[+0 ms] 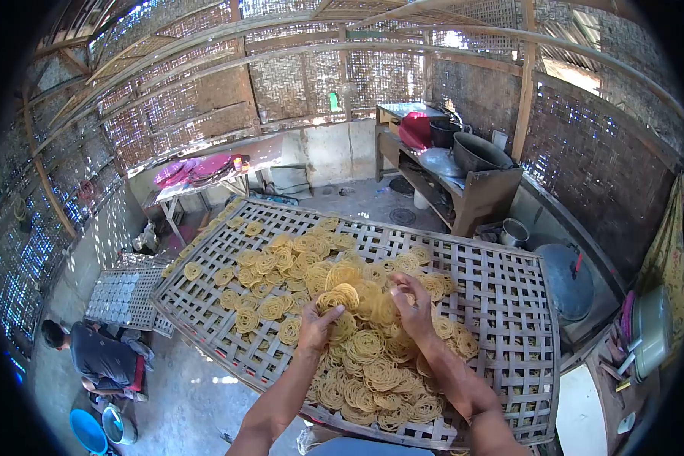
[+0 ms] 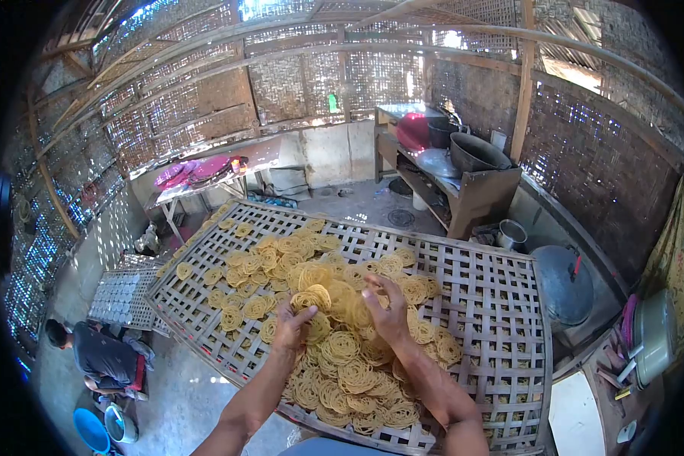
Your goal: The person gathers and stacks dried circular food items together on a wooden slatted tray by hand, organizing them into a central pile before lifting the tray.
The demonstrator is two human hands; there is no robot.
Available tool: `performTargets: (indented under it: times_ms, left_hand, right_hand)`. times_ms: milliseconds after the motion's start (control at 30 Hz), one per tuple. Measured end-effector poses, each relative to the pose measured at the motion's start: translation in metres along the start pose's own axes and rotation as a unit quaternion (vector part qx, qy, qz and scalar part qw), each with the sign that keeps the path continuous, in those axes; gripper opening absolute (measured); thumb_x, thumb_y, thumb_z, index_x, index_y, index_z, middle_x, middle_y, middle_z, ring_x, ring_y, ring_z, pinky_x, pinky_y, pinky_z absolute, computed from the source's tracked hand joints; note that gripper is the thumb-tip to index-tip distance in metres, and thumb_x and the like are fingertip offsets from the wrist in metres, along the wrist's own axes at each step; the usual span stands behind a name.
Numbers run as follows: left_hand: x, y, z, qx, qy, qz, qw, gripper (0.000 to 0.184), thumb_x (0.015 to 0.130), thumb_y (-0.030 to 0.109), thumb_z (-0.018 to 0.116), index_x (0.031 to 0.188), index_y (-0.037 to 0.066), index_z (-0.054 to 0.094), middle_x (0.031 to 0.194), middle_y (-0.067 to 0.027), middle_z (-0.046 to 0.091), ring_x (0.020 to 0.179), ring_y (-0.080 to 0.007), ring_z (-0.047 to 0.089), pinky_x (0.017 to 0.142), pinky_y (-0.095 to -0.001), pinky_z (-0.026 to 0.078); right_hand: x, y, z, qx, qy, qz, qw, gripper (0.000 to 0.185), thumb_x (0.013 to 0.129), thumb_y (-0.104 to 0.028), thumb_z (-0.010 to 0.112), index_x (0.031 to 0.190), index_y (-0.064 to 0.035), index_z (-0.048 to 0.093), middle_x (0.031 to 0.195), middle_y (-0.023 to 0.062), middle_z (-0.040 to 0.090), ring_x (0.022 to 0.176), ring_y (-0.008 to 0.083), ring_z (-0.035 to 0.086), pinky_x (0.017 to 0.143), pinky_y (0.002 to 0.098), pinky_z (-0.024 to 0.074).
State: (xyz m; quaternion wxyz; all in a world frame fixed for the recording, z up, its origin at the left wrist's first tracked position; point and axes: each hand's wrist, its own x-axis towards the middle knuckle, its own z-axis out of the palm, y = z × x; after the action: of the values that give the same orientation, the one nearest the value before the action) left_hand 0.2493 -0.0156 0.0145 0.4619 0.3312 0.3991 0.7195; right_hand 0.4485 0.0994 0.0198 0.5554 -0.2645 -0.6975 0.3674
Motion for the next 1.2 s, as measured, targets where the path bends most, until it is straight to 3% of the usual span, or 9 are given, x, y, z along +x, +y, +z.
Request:
performTargets:
  times_ms: [233,333,433,533,633,733,867,1000,1200]
  left_hand:
    - [-0.009,0.004,0.006,0.06,-0.025,-0.022,0.998,0.039,0.087,0.002,0.074,0.125,-0.003,0.063,0.111,-0.0087,0.071,0.099,-0.0173,0.068,0.089,-0.0314,0.055]
    - [-0.004,0.0,0.004,0.001,0.007,-0.034,0.999,0.043,0.086,0.001,0.075,0.127,-0.004,0.061,0.111,-0.0087,0.071,0.1,-0.0172,0.067,0.091,-0.0316,0.054]
    - [0.003,-0.017,-0.009,0.02,0.018,-0.011,1.0,0.05,0.085,0.001,0.076,0.132,-0.004,0.059,0.117,-0.0098,0.069,0.105,-0.0194,0.067,0.096,-0.0333,0.053]
    - [0.001,-0.014,-0.004,0.066,-0.004,0.016,0.998,0.059,0.083,0.0,0.075,0.139,-0.001,0.056,0.128,-0.0123,0.064,0.115,-0.0214,0.063,0.103,-0.0338,0.049]
    - [-0.01,0.008,0.01,0.215,-0.05,0.093,0.971,0.065,0.083,-0.002,0.072,0.144,0.002,0.054,0.138,-0.0142,0.059,0.125,-0.0223,0.059,0.108,-0.0341,0.046]
    - [-0.012,0.009,0.011,0.25,-0.089,0.109,0.958,0.066,0.083,-0.005,0.069,0.146,0.003,0.053,0.14,-0.0149,0.059,0.128,-0.0225,0.057,0.11,-0.0344,0.044]
    - [-0.018,0.012,0.016,0.26,-0.084,0.102,0.957,0.066,0.083,-0.007,0.068,0.146,0.003,0.052,0.138,-0.0153,0.061,0.127,-0.0226,0.058,0.11,-0.0342,0.044]
    - [-0.018,0.013,0.016,0.248,-0.05,0.119,0.96,0.062,0.085,-0.004,0.069,0.145,0.002,0.053,0.136,-0.0154,0.062,0.124,-0.0214,0.06,0.107,-0.0341,0.046]
    - [-0.009,0.031,-0.013,0.511,0.014,0.248,0.823,0.089,0.078,0.03,0.087,0.151,0.001,0.044,0.148,-0.0261,0.051,0.137,-0.0388,0.049,0.115,-0.0451,0.039]
  right_hand:
    - [-0.01,-0.005,0.008,-0.124,-0.103,-0.034,0.986,0.037,0.092,-0.02,0.073,0.125,-0.0041,0.067,0.105,0.0112,0.071,0.09,0.0227,0.067,0.083,0.0363,0.0522]
    - [-0.011,-0.002,0.004,-0.038,-0.079,0.104,0.991,0.038,0.091,-0.02,0.074,0.124,-0.0023,0.066,0.099,0.0092,0.069,0.087,0.0197,0.065,0.078,0.0351,0.0516]
    - [-0.009,0.002,0.001,0.028,0.014,0.083,0.996,0.037,0.093,-0.019,0.073,0.123,-0.001,0.065,0.1,0.0087,0.069,0.088,0.0162,0.066,0.076,0.0298,0.0513]
    - [-0.007,-0.013,-0.002,0.017,0.012,0.085,0.996,0.04,0.092,-0.022,0.073,0.124,-0.0009,0.063,0.105,0.0108,0.07,0.097,0.0196,0.067,0.088,0.0348,0.0509]
    - [-0.001,-0.035,0.0,-0.209,0.013,-0.169,0.963,0.04,0.09,-0.026,0.075,0.12,-0.0022,0.067,0.106,0.0118,0.072,0.107,0.0242,0.067,0.103,0.0438,0.0446]
    - [-0.009,-0.029,0.011,-0.196,-0.1,-0.182,0.958,0.038,0.086,-0.03,0.077,0.113,-0.0035,0.07,0.104,0.0114,0.073,0.111,0.0279,0.065,0.111,0.0505,0.0368]
    - [-0.013,-0.014,0.013,-0.156,-0.108,-0.147,0.971,0.029,0.083,-0.02,0.079,0.106,-0.0047,0.072,0.1,0.0125,0.072,0.105,0.0291,0.065,0.11,0.0484,0.038]
    - [-0.013,0.002,0.004,-0.137,-0.03,-0.095,0.986,0.03,0.082,-0.018,0.079,0.108,-0.0039,0.069,0.103,0.0122,0.07,0.106,0.0313,0.063,0.108,0.046,0.0407]
    - [0.003,-0.016,-0.021,-0.205,-0.039,-0.061,0.976,0.047,0.08,-0.031,0.081,0.117,-0.0042,0.069,0.118,0.0171,0.069,0.116,0.037,0.059,0.106,0.0487,0.0407]
